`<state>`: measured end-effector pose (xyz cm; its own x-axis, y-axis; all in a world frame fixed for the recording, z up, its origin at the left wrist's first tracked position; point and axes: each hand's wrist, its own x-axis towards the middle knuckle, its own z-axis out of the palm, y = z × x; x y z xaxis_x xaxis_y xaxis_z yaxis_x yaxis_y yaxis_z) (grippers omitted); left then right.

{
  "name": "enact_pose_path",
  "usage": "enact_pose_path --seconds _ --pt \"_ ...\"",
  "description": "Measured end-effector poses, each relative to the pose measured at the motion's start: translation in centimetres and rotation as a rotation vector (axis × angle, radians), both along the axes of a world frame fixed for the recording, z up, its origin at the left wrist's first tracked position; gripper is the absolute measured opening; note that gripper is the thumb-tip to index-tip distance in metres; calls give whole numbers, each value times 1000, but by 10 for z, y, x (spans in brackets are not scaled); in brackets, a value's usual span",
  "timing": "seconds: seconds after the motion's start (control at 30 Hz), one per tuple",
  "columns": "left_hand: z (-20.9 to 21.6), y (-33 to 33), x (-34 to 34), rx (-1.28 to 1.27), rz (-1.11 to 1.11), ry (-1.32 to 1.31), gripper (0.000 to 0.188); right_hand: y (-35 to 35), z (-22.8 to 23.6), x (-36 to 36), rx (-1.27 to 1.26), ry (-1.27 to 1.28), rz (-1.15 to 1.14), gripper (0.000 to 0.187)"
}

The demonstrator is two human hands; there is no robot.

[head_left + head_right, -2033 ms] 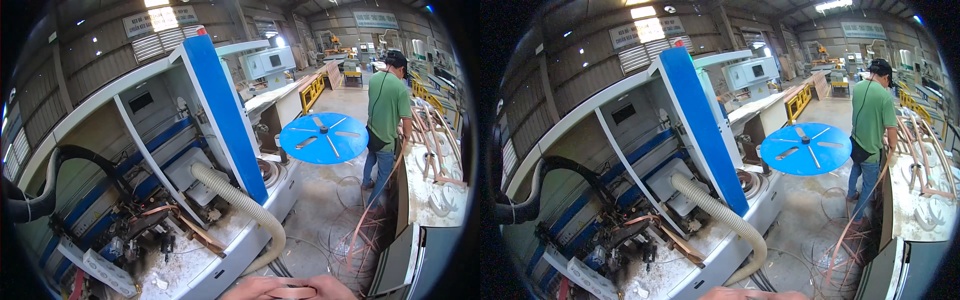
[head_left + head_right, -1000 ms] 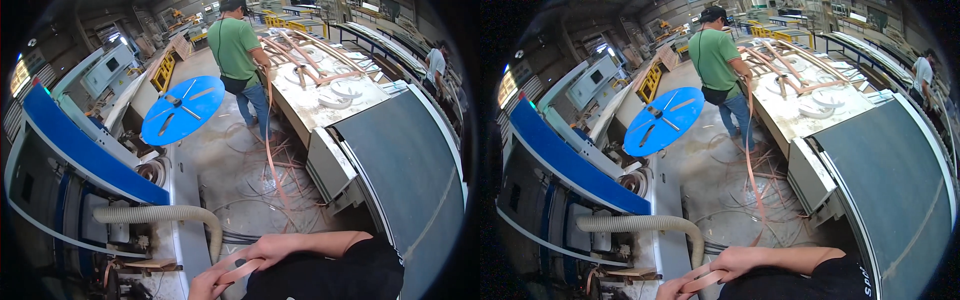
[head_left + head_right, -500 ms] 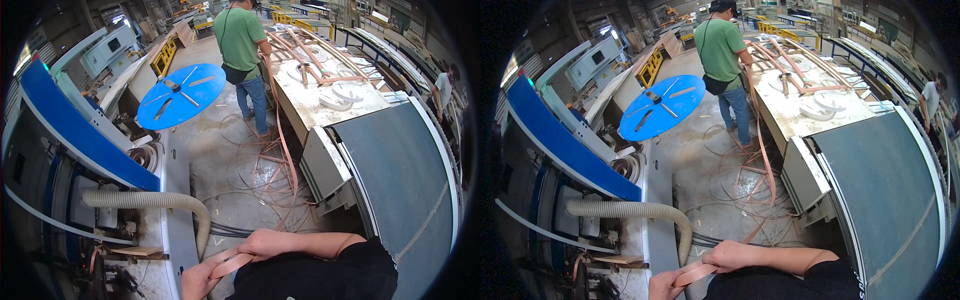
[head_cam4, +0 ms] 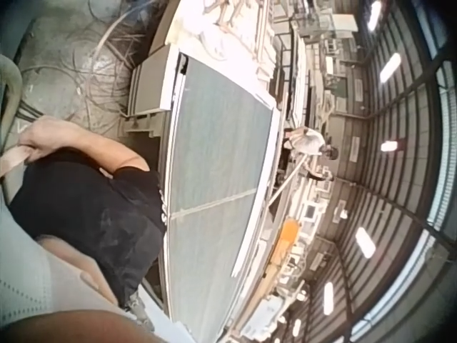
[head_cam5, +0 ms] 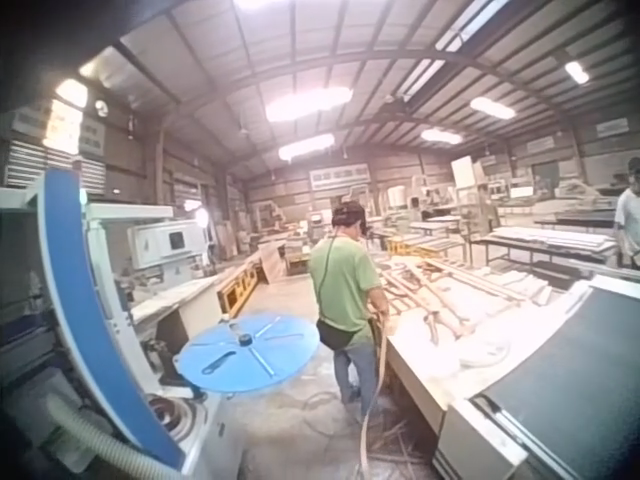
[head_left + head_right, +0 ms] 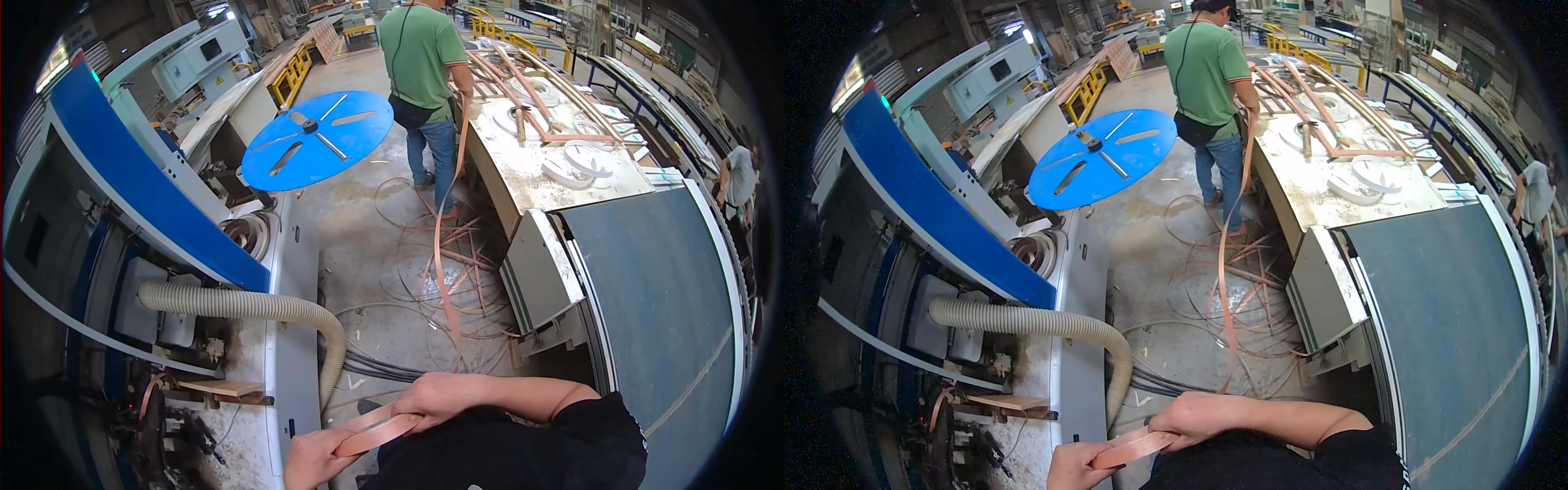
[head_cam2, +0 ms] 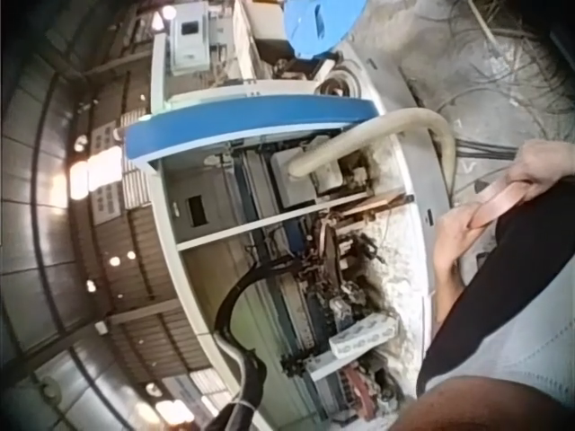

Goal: Preparing and holding a roll of edge banding material in a furniture factory.

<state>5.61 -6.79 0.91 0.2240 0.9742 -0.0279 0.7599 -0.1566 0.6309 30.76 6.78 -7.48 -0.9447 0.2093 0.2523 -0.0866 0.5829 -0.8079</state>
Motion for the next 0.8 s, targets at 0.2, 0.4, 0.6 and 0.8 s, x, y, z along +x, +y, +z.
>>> enact_pose_path --seconds 0.2,0.4,0.6,0.8 --pt "1 10 15 73 21 24 28 0 7 -5 89 -94 -33 26" --pt "-10 13 40 160 37 84 28 0 13 -11 177 -77 -51 28" --pt "-17 6 13 235 29 8 25 3 21 -4 26 -74 -64 37" --pt "-17 -6 -15 81 1 -86 30 3 -2 1 -30 38 4 31"
